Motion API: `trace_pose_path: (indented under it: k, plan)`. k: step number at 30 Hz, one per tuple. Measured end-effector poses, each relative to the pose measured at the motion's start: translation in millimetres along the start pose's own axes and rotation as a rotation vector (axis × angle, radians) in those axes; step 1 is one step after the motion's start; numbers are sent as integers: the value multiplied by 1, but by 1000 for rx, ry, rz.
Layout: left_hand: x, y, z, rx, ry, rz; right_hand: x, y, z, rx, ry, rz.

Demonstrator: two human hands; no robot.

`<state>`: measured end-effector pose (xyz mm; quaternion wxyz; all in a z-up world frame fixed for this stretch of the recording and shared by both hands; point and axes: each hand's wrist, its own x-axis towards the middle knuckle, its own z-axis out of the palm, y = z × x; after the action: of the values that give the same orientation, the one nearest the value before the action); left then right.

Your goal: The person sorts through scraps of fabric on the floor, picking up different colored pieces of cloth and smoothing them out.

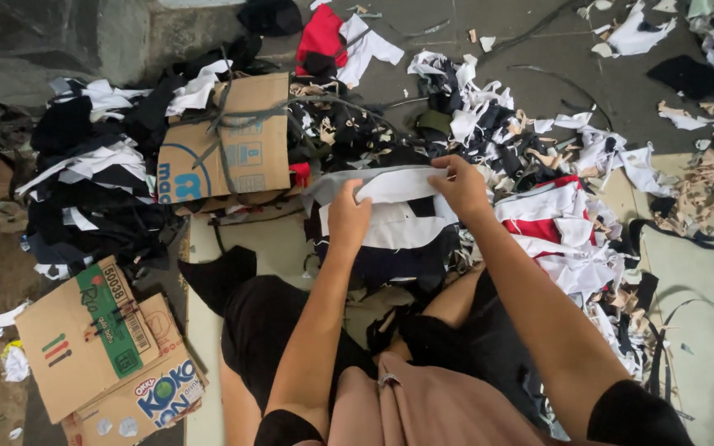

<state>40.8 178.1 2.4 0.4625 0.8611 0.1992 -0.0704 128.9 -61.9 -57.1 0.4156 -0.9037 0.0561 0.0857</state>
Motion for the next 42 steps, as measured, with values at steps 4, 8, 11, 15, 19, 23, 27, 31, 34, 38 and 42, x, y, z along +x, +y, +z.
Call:
trace_pose_path:
  k: [4, 8, 11, 15, 19, 23, 27, 31, 34, 38, 42]
  plan:
    - [-11, 9, -2, -3, 57, 95, -53, -36, 7, -365, 344, -445]
    - [-11, 4, 17, 324, 144, 272, -99, -75, 23, -700, 173, -454]
    - [-15, 4, 25, 449, 23, 236, -101, -75, 40, -764, -39, -323]
    - [-11, -20, 30, 528, -149, 84, -94, -62, 59, -733, -130, -265]
    - [-13, -28, 32, 521, -162, 107, -85, -55, 69, -761, -156, -244]
    - [-3, -47, 47, 591, -25, 189, -78, -46, 77, -782, -164, -248]
    - [4, -57, 56, 626, -27, 183, -85, -54, 69, -772, -144, -242]
    - [-5, -47, 62, 648, -13, 153, -87, -51, 55, -663, -191, -231]
    - [-13, -35, 88, 648, 127, 287, -84, -12, 42, -558, 124, -456]
    - [-35, 24, 128, 676, 266, 517, -69, 50, -7, -635, 406, -483]
    - [-44, 57, 189, 613, 119, 615, -58, 120, -54, -706, 333, -303]
